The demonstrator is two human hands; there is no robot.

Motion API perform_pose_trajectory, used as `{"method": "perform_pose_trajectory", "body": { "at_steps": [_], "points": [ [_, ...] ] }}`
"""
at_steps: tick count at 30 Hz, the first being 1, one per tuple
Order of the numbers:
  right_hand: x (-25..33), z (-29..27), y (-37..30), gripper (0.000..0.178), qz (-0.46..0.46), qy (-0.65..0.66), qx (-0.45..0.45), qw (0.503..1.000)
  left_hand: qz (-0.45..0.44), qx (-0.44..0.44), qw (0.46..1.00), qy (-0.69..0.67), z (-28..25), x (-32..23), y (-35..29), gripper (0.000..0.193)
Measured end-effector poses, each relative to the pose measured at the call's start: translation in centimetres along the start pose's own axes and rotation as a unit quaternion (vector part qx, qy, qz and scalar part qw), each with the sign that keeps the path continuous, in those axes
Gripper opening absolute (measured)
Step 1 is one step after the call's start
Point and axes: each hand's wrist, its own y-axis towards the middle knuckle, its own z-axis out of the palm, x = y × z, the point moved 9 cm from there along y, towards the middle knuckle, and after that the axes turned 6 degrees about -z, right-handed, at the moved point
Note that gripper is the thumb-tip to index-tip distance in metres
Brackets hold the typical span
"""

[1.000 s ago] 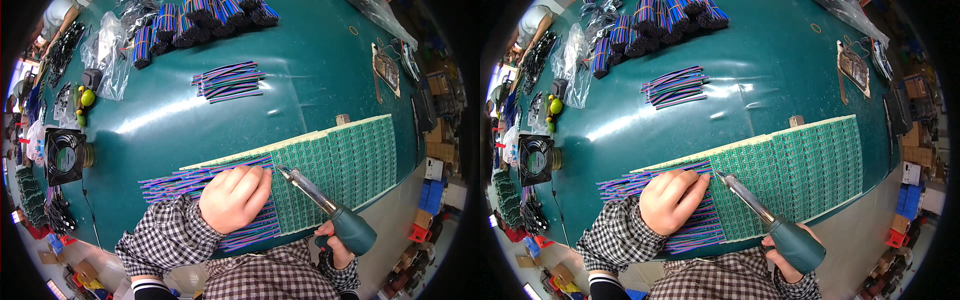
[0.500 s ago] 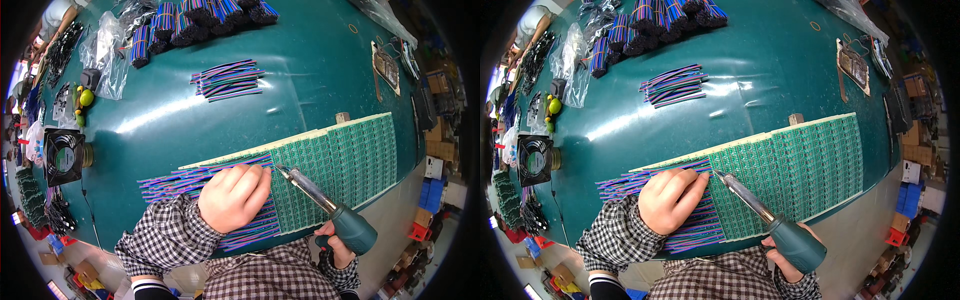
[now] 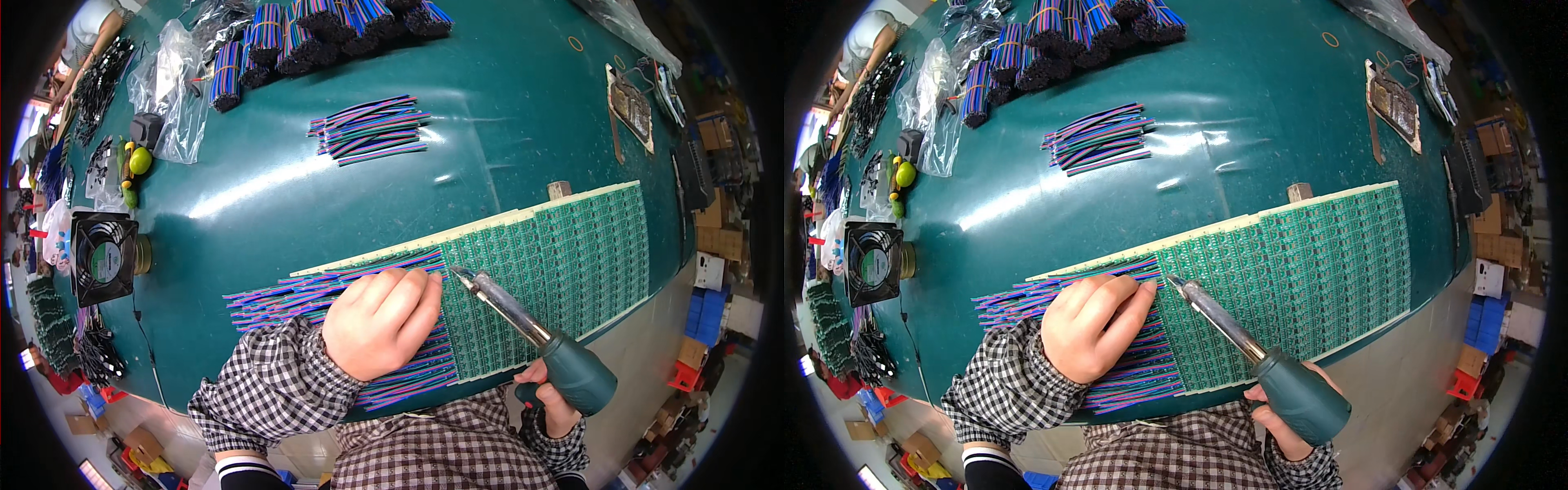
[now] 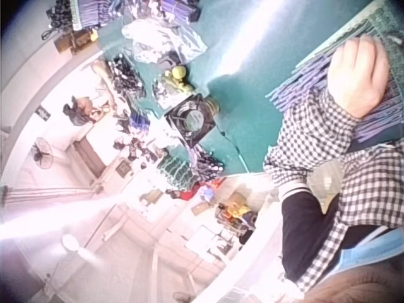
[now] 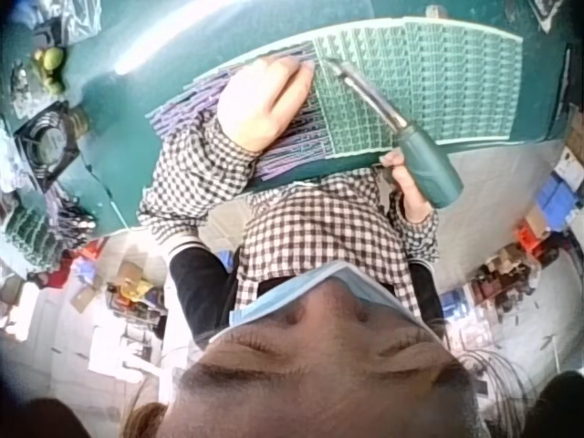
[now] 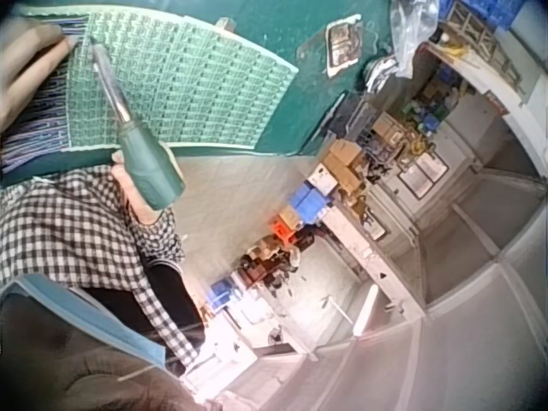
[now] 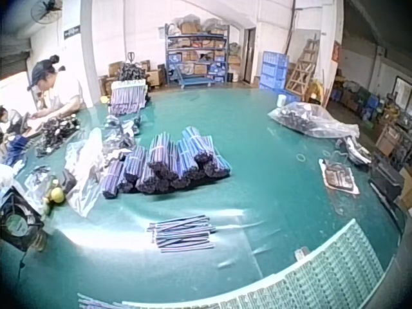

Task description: The person solders wires onto a circuit board panel using a soldering tool, aligns additional wires onto the board by hand, and solders them to the connection points.

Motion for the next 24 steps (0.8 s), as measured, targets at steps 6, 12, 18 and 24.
{"method": "perform_pose_trajectory", "body": {
  "at_steps": [6, 12, 18, 24],
  "points": [
    [0.72, 0.21, 0.12, 0.069, 0.002, 0.013, -0.014, 1.000, 0.002, 0.000, 1.000, 0.002, 0.04, -0.02, -0.04, 0.040],
    [0.71, 0.33, 0.05, 0.069, 0.026, 0.049, -0.026, 0.998, -0.001, 0.000, 1.000, 0.002, 0.08, 0.00, -0.09, 0.040],
    [0.76, 0.46, 0.12, 0.067, 0.010, 0.031, -0.009, 0.999, -0.001, 0.001, 1.000, 0.002, 0.05, -0.03, -0.07, 0.042],
    [0.56, 0.57, 0.19, 0.066, 0.009, 0.021, 0.004, 1.000, 0.001, 0.003, 1.000, 0.000, -0.01, -0.04, -0.02, 0.042]
  ]
}}
